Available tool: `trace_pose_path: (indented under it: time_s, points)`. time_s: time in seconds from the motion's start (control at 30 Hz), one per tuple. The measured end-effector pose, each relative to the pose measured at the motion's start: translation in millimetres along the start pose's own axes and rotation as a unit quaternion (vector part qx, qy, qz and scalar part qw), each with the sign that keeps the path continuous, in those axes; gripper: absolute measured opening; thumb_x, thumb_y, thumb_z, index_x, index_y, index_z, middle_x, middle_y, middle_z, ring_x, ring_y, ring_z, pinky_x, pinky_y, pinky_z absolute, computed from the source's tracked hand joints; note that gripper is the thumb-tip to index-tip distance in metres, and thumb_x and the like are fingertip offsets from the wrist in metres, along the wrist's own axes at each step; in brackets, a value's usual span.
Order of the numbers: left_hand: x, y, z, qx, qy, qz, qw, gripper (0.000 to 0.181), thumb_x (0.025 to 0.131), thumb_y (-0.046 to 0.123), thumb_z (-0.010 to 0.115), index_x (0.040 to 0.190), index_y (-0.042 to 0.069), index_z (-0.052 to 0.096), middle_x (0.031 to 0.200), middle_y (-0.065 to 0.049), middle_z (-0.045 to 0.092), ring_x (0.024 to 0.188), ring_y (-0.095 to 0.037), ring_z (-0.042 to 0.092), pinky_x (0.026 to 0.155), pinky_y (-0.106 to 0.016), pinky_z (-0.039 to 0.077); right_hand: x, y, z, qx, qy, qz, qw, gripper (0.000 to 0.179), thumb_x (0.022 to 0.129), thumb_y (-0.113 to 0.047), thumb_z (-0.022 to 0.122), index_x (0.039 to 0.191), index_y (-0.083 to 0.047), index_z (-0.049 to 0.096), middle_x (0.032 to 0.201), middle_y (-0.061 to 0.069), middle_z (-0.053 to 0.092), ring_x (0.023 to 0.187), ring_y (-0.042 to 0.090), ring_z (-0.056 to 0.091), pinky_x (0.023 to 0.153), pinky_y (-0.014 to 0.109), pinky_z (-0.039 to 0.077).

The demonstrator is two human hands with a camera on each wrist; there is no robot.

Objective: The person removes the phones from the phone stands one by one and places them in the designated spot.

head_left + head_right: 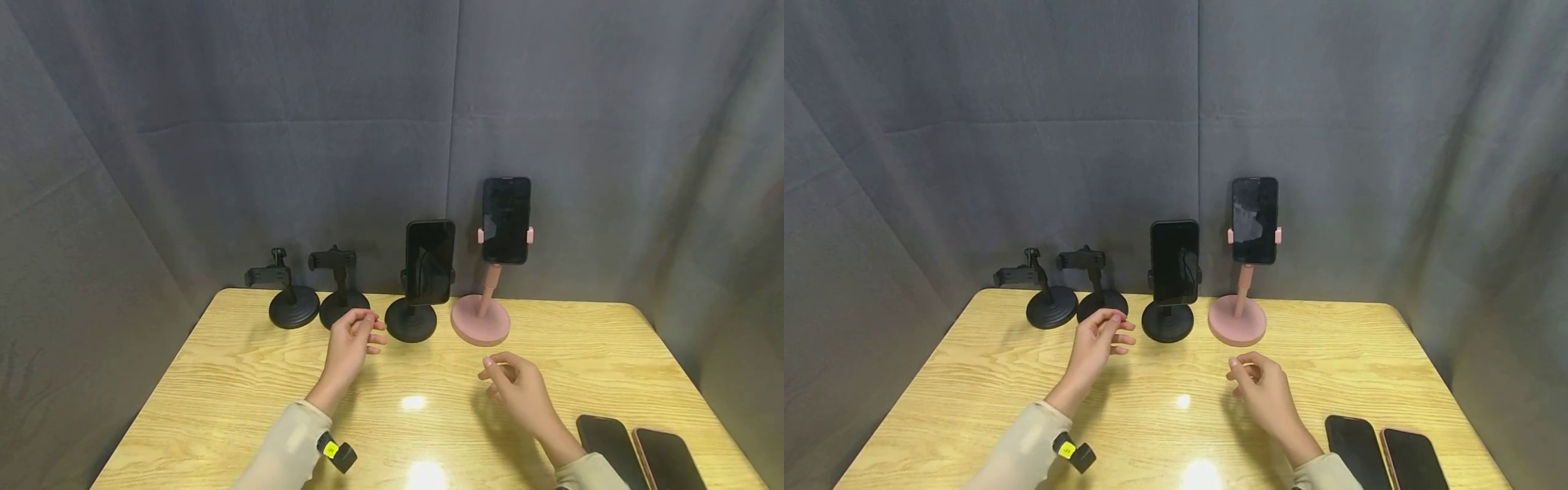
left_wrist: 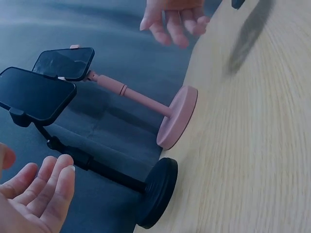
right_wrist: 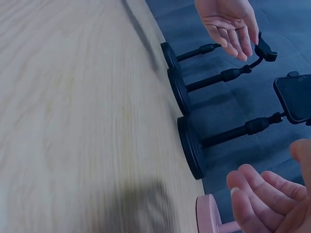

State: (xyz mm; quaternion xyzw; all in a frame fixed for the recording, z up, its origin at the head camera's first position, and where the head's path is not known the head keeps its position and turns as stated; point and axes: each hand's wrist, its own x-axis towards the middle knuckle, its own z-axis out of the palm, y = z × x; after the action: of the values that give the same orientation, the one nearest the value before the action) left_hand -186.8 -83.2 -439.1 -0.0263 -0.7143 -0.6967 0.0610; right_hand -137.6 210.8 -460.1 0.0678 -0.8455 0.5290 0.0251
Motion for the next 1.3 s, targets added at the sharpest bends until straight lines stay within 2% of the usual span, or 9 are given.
trace_pose_path:
  time_s: [0.13, 0.2, 0.37, 0.43, 0.6, 0.73, 0.87, 1.07, 1.3]
  points:
    - [2.3, 2.0, 6.0, -0.011, -0.001, -0.001, 0.9999, 0.024, 0.107, 0.015, 0.05, 0.113, -0.007, 0.06, 0.095, -0.014, 0.073, 0.072, -0.018, 0.073, 0.061, -0.023, 0.06, 7.2, -2.1, 6.7, 0.029, 0.009, -0.008, 0.9995, 0.034, 0.106, -0.022, 0.055, 0.119, 0.008, 0.063, 0.104, 0.024, 0.073, 0.073, 0.014, 0.07, 0.061, 0.027, 0.06]
    - [3.7, 3.3, 9.0, -0.014, -0.003, 0.0, 0.9999, 0.024, 0.107, 0.015, 0.05, 0.113, -0.006, 0.06, 0.095, -0.013, 0.073, 0.072, -0.017, 0.073, 0.062, -0.024, 0.061, 11.5, -4.3, 9.9, 0.045, 0.016, -0.014, 0.9988, 0.032, 0.106, -0.021, 0.054, 0.119, 0.006, 0.063, 0.106, 0.025, 0.072, 0.075, 0.013, 0.07, 0.06, 0.029, 0.06]
    - [8.3, 6.6, 16.4, -0.015, 0.003, 0.003, 0.9999, 0.021, 0.107, 0.016, 0.05, 0.109, -0.002, 0.061, 0.1, -0.023, 0.072, 0.082, -0.034, 0.075, 0.064, -0.03, 0.063, 23.9, -13.3, 15.6, 0.072, 0.033, -0.014, 0.9967, 0.033, 0.107, -0.022, 0.053, 0.121, 0.006, 0.063, 0.114, 0.028, 0.07, 0.081, 0.01, 0.071, 0.062, 0.028, 0.06]
    - [10.2, 8.8, 19.3, -0.019, 0.008, 0.006, 0.9998, 0.02, 0.107, 0.014, 0.051, 0.109, -0.002, 0.062, 0.101, -0.026, 0.072, 0.083, -0.035, 0.075, 0.064, -0.029, 0.062, 29.0, -17.3, 17.2, 0.079, 0.04, -0.003, 0.9961, 0.034, 0.107, -0.023, 0.053, 0.123, 0.006, 0.063, 0.117, 0.028, 0.069, 0.084, 0.009, 0.07, 0.065, 0.026, 0.061]
    - [15.0, 13.0, 25.7, -0.017, 0.016, 0.019, 0.9996, 0.022, 0.107, 0.013, 0.05, 0.114, -0.005, 0.061, 0.104, -0.029, 0.071, 0.081, -0.025, 0.074, 0.067, -0.031, 0.063, 42.5, -27.8, 22.2, 0.102, 0.056, 0.017, 0.9931, 0.036, 0.108, -0.023, 0.051, 0.128, 0.004, 0.061, 0.126, 0.026, 0.067, 0.091, 0.003, 0.067, 0.074, 0.022, 0.059]
    - [18.4, 15.1, 30.4, -0.013, 0.024, 0.037, 0.999, 0.025, 0.107, 0.014, 0.05, 0.115, -0.008, 0.06, 0.106, -0.029, 0.07, 0.089, -0.03, 0.073, 0.076, -0.03, 0.063, 53.9, -35.9, 26.2, 0.122, 0.065, 0.026, 0.9901, 0.04, 0.108, -0.026, 0.049, 0.133, 0.003, 0.059, 0.13, 0.024, 0.065, 0.096, 0.0, 0.067, 0.081, 0.018, 0.057]
    - [21.8, 19.4, 34.3, -0.01, 0.033, 0.049, 0.9982, 0.025, 0.106, 0.013, 0.05, 0.114, -0.009, 0.06, 0.107, -0.028, 0.07, 0.098, -0.033, 0.071, 0.084, -0.026, 0.061, 64.5, -44.3, 28.6, 0.163, 0.057, 0.036, 0.9843, 0.042, 0.109, -0.028, 0.046, 0.137, 0.002, 0.057, 0.134, 0.023, 0.063, 0.103, 0.003, 0.067, 0.088, 0.016, 0.056]
    - [27.0, 27.8, 38.1, -0.001, 0.022, 0.055, 0.9983, 0.027, 0.107, 0.014, 0.05, 0.122, -0.005, 0.061, 0.112, -0.026, 0.07, 0.104, -0.036, 0.07, 0.089, -0.034, 0.06, 76.2, -55.1, 29.7, 0.191, 0.044, 0.051, 0.9793, 0.042, 0.11, -0.028, 0.042, 0.143, -0.003, 0.053, 0.14, 0.022, 0.059, 0.109, 0.006, 0.064, 0.09, 0.015, 0.055]
    - [33.1, 35.9, 41.4, 0.021, -0.002, 0.066, 0.9976, 0.037, 0.107, 0.017, 0.05, 0.14, 0.002, 0.056, 0.134, -0.021, 0.066, 0.116, -0.034, 0.067, 0.094, -0.046, 0.058, 88.6, -65.9, 30.3, 0.202, 0.035, 0.04, 0.9779, 0.044, 0.112, -0.019, 0.035, 0.152, -0.003, 0.042, 0.147, 0.024, 0.051, 0.13, 0.027, 0.05, 0.087, 0.009, 0.046]
